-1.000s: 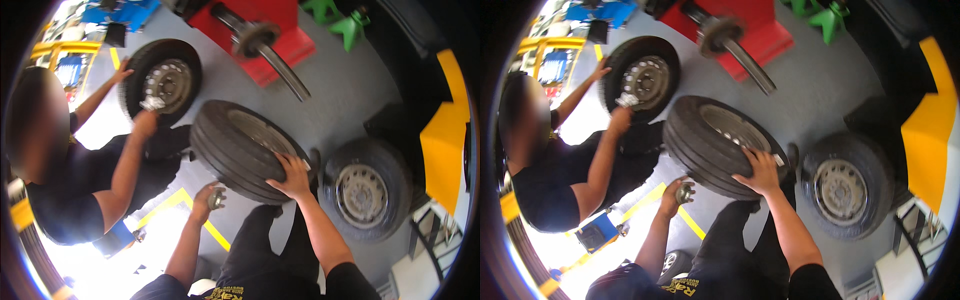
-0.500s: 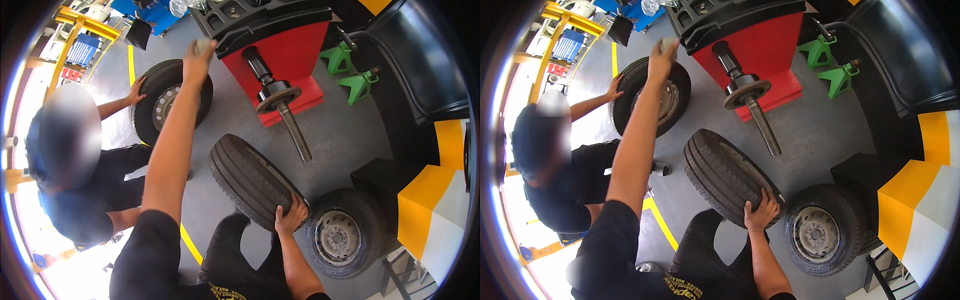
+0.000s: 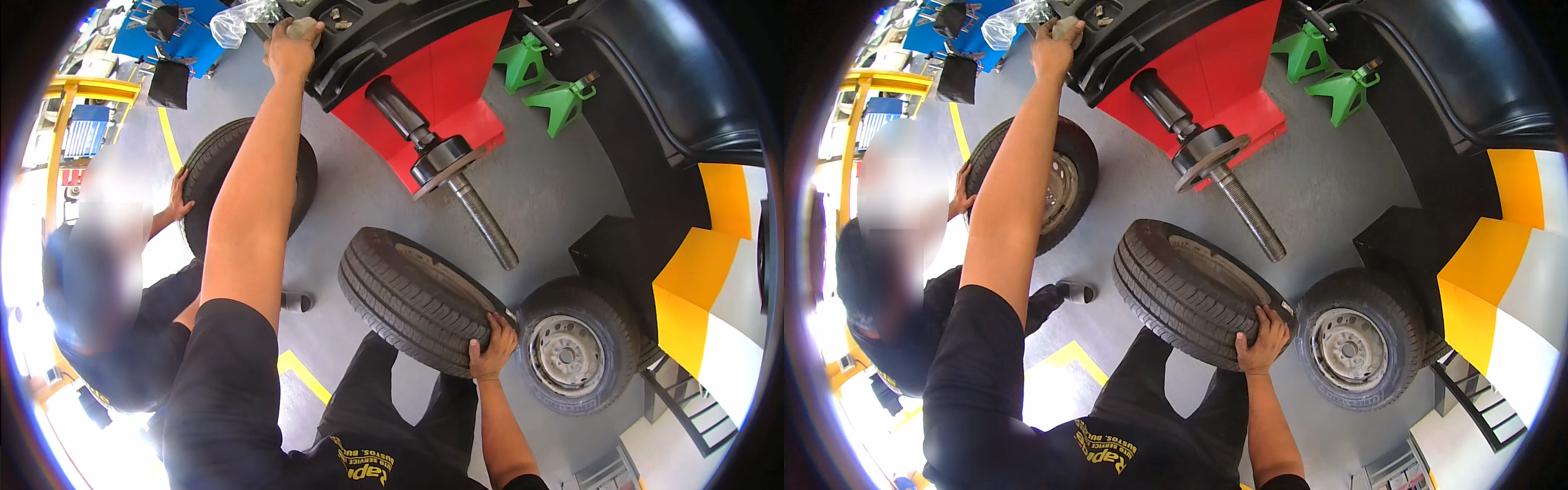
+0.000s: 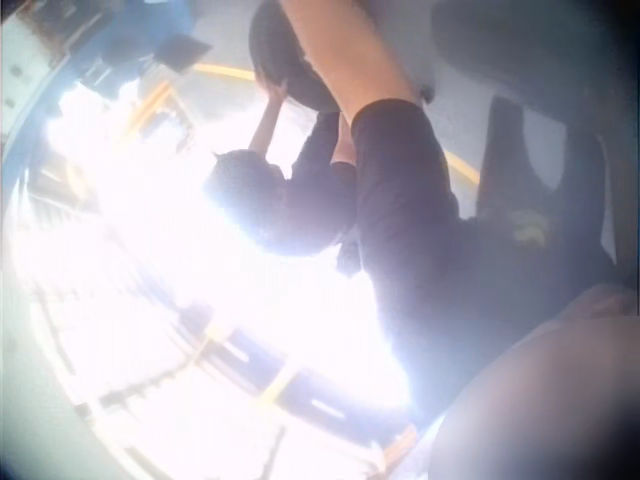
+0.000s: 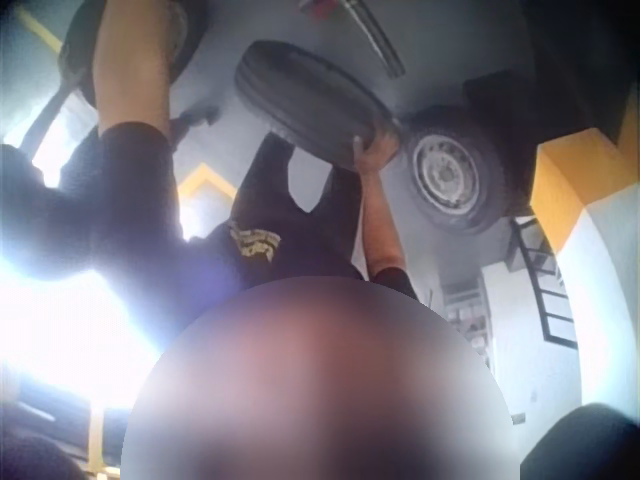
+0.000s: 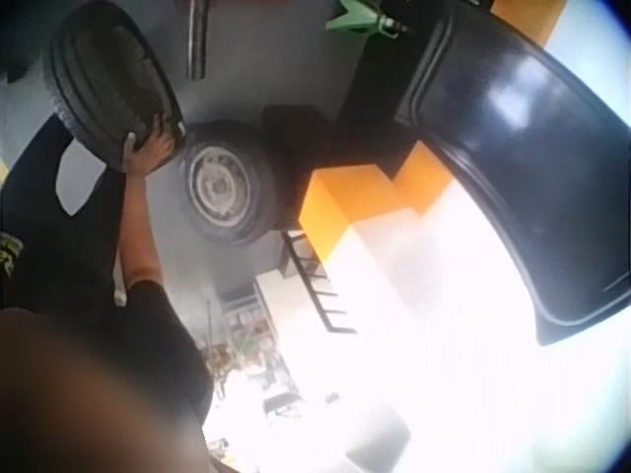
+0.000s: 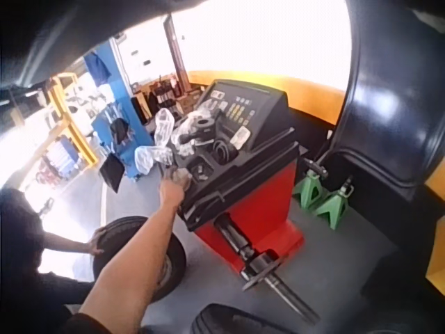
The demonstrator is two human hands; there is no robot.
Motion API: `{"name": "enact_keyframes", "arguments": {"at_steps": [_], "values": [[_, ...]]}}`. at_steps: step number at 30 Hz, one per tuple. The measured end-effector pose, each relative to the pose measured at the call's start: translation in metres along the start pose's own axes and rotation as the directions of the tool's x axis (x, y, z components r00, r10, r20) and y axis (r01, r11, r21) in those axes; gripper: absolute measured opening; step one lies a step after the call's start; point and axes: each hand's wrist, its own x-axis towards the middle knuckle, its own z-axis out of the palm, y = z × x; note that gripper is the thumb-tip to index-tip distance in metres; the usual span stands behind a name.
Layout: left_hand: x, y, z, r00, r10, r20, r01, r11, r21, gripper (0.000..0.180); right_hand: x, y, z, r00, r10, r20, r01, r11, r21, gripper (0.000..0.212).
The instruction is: The person handles small metal weights, removes them from plastic packaging, and places them on a tire mounted on a balancing machine. A coworker assists by operating the machine and adjusting the tire. The person uses a hammer to secure the weights onto the tire rim.
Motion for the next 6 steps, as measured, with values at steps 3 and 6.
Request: {"name": "enact_keyframes", "arguments": {"at_steps": [3, 6], "values": [[0.013, -0.011, 0.003, 0.999, 0.004, 0.04, -0.012, 0.975, 0.222, 0.087, 0.002, 0.004, -0.002, 1.0, -0.011, -0.012, 0.011, 0.998, 0.063, 0.072], [0.033, -0.033, -0.002, 0.994, 0.026, 0.102, -0.009, 0.985, -0.17, 0.073, -0.003, 0.017, -0.003, 1.0, 0.0, -0.001, 0.0, 0.996, 0.092, 0.071]]}}
